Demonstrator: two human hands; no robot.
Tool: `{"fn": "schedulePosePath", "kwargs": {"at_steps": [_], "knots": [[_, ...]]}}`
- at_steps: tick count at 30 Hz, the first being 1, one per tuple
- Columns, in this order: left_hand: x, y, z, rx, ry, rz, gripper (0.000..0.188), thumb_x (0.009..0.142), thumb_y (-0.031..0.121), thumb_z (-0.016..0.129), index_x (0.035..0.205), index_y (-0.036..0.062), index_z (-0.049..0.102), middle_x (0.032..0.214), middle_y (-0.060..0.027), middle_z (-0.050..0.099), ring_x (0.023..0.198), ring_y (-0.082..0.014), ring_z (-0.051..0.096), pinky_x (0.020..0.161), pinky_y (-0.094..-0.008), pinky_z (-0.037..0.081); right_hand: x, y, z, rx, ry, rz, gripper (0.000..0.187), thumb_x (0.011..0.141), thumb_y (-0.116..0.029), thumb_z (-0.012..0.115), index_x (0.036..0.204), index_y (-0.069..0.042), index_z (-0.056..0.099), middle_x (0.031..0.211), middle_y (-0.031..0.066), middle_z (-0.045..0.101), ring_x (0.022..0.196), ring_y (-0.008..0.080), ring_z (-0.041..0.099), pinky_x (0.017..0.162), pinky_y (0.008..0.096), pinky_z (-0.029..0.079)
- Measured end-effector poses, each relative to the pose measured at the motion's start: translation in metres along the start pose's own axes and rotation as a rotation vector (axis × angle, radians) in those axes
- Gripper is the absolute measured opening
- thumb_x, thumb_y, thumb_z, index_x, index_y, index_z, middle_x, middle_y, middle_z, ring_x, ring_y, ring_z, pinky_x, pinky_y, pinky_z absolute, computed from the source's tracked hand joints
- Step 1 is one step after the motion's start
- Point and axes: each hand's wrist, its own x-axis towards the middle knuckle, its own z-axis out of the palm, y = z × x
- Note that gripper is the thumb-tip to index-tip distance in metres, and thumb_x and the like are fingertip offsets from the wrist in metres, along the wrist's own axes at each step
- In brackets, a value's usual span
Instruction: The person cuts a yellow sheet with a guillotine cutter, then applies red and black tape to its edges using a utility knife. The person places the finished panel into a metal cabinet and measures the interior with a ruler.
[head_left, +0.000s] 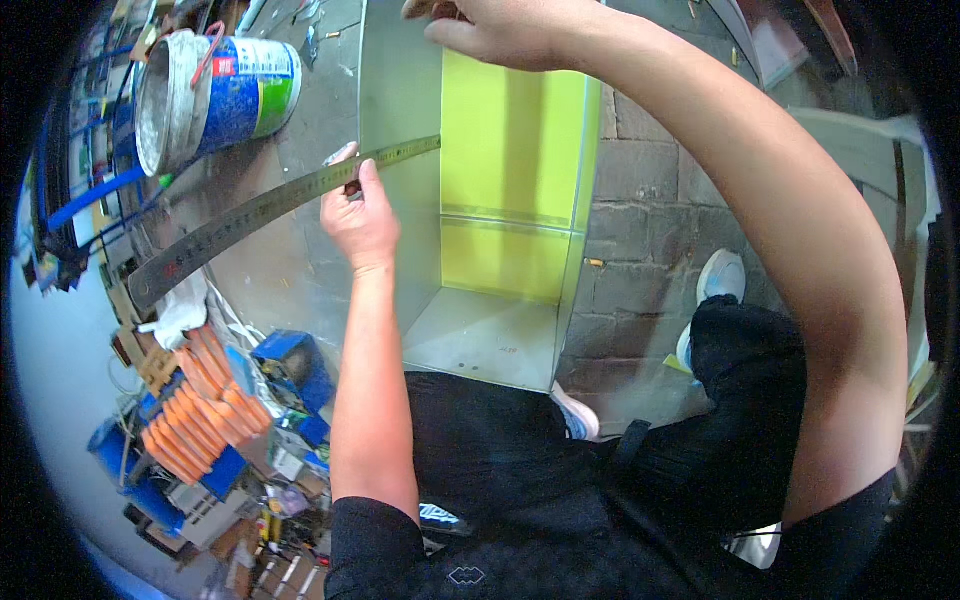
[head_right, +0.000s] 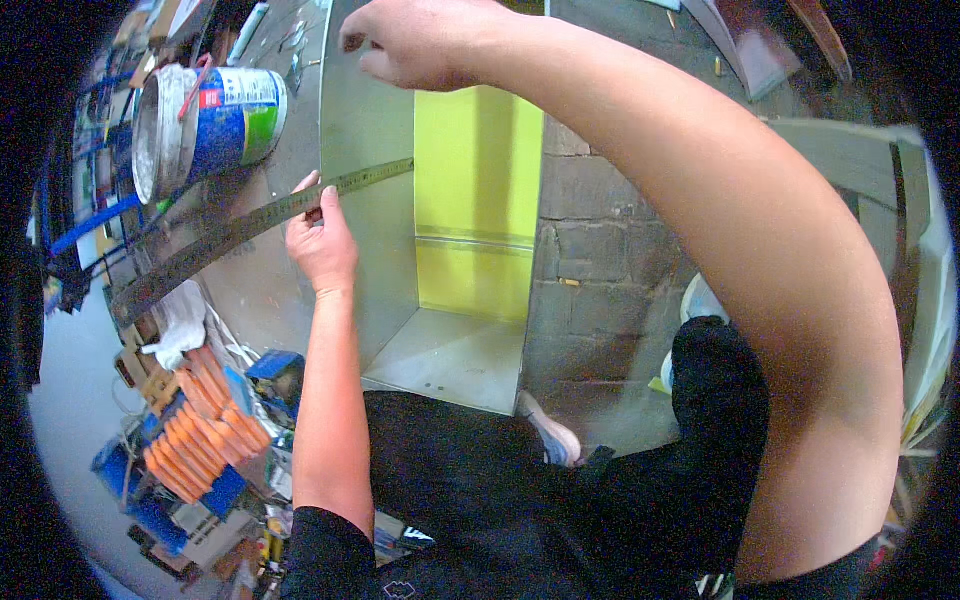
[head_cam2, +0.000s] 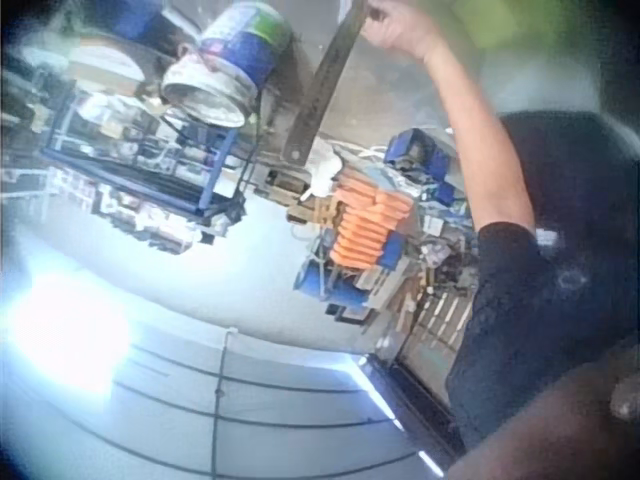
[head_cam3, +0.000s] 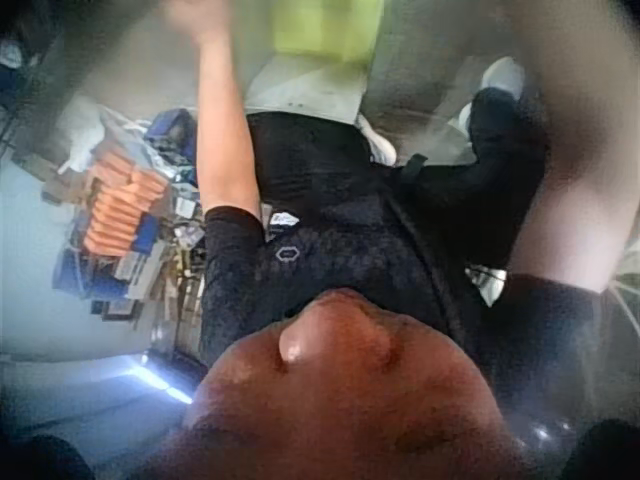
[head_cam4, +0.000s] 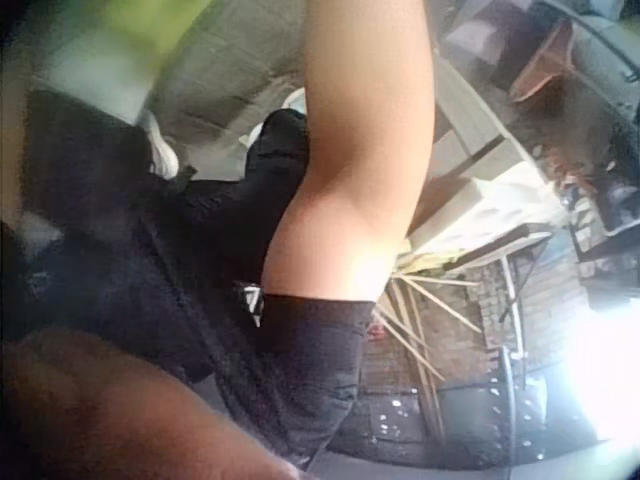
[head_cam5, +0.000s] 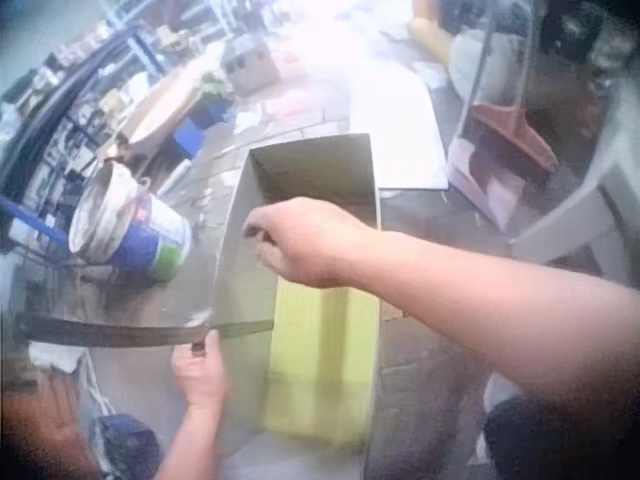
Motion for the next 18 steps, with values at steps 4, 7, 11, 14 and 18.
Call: {"fn": "schedulePosePath", "kwargs": {"at_steps": [4,7,11,14,18], "knots": [[0.004,-0.008,-0.007,-0.044,-0.094,-0.008,0.033,0.098,0.007,0.068,0.130,0.0030,0.068,0.103,-0.0076,0.073,0.086,-0.0135,0.068,0.078,-0.0310,0.057,-0.046,0.017,0.004,-0.310,0.262,0.189,0.046,0.089,-0.022,0.068,0.133,-0.008,0.065,0.142,0.0128,0.061,0.141,0.0264,0.049,0.127,0.0498,0.026],[0.008,-0.007,-0.008,0.003,-0.144,0.027,0.038,0.098,0.007,0.068,0.135,0.0009,0.064,0.100,-0.0043,0.072,0.086,-0.0100,0.066,0.078,-0.0282,0.055,-0.081,0.036,0.024,-0.470,0.353,0.047,0.045,0.087,-0.020,0.067,0.130,-0.007,0.065,0.136,0.0112,0.064,0.136,0.0275,0.054,0.127,0.0502,0.025],[0.007,0.005,-0.009,0.030,-0.146,-0.058,0.040,0.098,0.007,0.069,0.137,-0.0001,0.063,0.097,-0.0032,0.072,0.083,-0.0090,0.066,0.077,-0.0274,0.055,-0.079,0.037,0.028,-0.312,0.410,0.092,0.040,0.085,-0.015,0.065,0.124,-0.008,0.069,0.129,0.0105,0.068,0.132,0.0261,0.057,0.128,0.0493,0.024],[0.010,0.007,-0.014,0.161,-0.188,-0.051,0.040,0.097,0.008,0.071,0.135,-0.0001,0.064,0.094,-0.0035,0.073,0.080,-0.0092,0.066,0.076,-0.0274,0.055,-0.076,0.041,0.035,-0.362,0.429,0.114,0.038,0.085,-0.014,0.064,0.122,-0.009,0.071,0.125,0.0099,0.070,0.130,0.0253,0.058,0.128,0.0486,0.024],[0.010,0.004,-0.010,0.180,-0.145,-0.013,0.038,0.093,0.009,0.073,0.130,-0.0004,0.067,0.092,-0.0037,0.073,0.079,-0.0093,0.066,0.076,-0.0274,0.055,-0.075,0.039,0.032,-0.356,0.407,0.132,0.035,0.085,-0.014,0.063,0.119,-0.010,0.072,0.120,0.0089,0.071,0.126,0.0251,0.060,0.127,0.0480,0.025]]}}
